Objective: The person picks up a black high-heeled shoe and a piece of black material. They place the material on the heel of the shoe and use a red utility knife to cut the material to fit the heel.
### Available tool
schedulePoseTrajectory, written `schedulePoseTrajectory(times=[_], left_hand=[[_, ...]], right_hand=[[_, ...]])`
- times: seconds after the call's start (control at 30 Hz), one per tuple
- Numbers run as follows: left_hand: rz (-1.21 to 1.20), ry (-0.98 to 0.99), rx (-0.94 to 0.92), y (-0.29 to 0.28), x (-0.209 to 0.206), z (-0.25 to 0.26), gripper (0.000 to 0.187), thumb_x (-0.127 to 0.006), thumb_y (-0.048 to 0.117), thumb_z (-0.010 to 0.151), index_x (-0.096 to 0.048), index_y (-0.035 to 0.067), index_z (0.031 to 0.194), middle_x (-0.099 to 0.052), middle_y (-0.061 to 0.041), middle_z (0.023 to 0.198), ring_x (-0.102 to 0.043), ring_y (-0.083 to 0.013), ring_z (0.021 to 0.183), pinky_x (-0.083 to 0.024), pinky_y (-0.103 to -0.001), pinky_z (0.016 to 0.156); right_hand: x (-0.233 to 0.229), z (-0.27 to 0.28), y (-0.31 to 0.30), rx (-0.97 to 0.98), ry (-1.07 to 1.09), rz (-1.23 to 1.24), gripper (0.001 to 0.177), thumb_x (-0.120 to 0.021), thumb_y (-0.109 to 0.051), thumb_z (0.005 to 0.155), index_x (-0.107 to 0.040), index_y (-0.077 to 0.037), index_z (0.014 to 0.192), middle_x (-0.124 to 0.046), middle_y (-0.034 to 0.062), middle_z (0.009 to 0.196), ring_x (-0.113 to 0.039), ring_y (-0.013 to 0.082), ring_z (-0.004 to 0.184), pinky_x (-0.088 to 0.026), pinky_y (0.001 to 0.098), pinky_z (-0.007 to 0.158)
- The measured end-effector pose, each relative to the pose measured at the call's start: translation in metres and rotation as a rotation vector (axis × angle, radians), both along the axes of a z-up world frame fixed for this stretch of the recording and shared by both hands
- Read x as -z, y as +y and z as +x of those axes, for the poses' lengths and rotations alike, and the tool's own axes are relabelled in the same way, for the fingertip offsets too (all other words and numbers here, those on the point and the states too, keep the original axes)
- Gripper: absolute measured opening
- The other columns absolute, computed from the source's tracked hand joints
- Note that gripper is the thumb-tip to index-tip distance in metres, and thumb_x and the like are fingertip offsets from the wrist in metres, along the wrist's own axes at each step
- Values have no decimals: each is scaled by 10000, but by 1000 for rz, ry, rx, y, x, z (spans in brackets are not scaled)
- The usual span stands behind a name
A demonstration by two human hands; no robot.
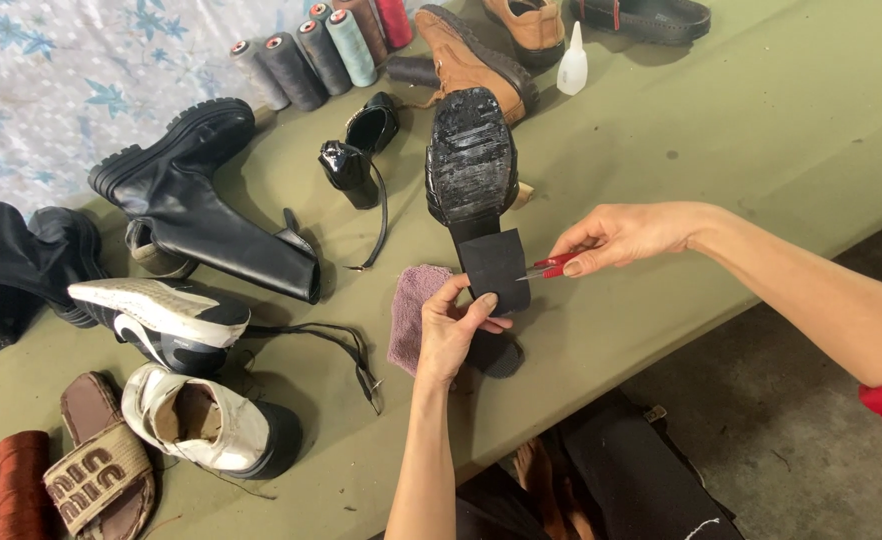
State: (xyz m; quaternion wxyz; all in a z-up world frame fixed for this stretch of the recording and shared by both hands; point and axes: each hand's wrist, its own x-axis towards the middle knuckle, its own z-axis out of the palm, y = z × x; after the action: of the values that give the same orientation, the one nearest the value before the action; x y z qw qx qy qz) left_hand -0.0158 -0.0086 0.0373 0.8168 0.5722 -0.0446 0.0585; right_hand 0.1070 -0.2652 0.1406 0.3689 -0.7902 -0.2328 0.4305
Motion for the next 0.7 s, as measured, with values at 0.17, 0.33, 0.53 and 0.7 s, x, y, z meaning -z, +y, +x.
schedulePoseTrajectory(times=[0.17, 0.33, 0.53, 0.7], left_hand=[[-10, 2, -1, 0, 5, 1, 227, -724, -32, 895, -698, -8, 1120, -718, -197, 824, -754, -373, 667, -661, -383, 586], [-13, 2, -2, 0, 5, 0, 234, -720, -33, 897, -695, -13, 1129, -710, -206, 820, -752, -376, 660, -660, -384, 579], [-10, -15, 8, 1, 6, 1, 236, -724, -31, 898, -695, -15, 1132, -717, -208, 822, -753, -376, 665, -656, -384, 578], [-11, -5, 6, 0, 5, 1, 237, -716, -24, 901, -689, -15, 1136, -718, -221, 816, -753, -371, 659, -654, -380, 573]], right_hand=[[-5, -3, 0, 2, 36, 43, 365, -749, -328, 930, -802, -124, 1228, -547, -33, 741, -474, 62, 660, -354, 209, 536], [-5, -3, 4, 3, 53, 68, 361, -745, -311, 939, -796, -117, 1239, -531, -38, 724, -468, 53, 633, -349, 198, 511], [-9, 0, -1, 12, 56, 76, 342, -759, -295, 932, -809, -107, 1214, -551, -22, 738, -478, 68, 654, -345, 206, 528], [-11, -3, -2, 14, 53, 62, 352, -756, -299, 926, -814, -97, 1208, -534, -31, 729, -478, 51, 644, -351, 192, 525]])
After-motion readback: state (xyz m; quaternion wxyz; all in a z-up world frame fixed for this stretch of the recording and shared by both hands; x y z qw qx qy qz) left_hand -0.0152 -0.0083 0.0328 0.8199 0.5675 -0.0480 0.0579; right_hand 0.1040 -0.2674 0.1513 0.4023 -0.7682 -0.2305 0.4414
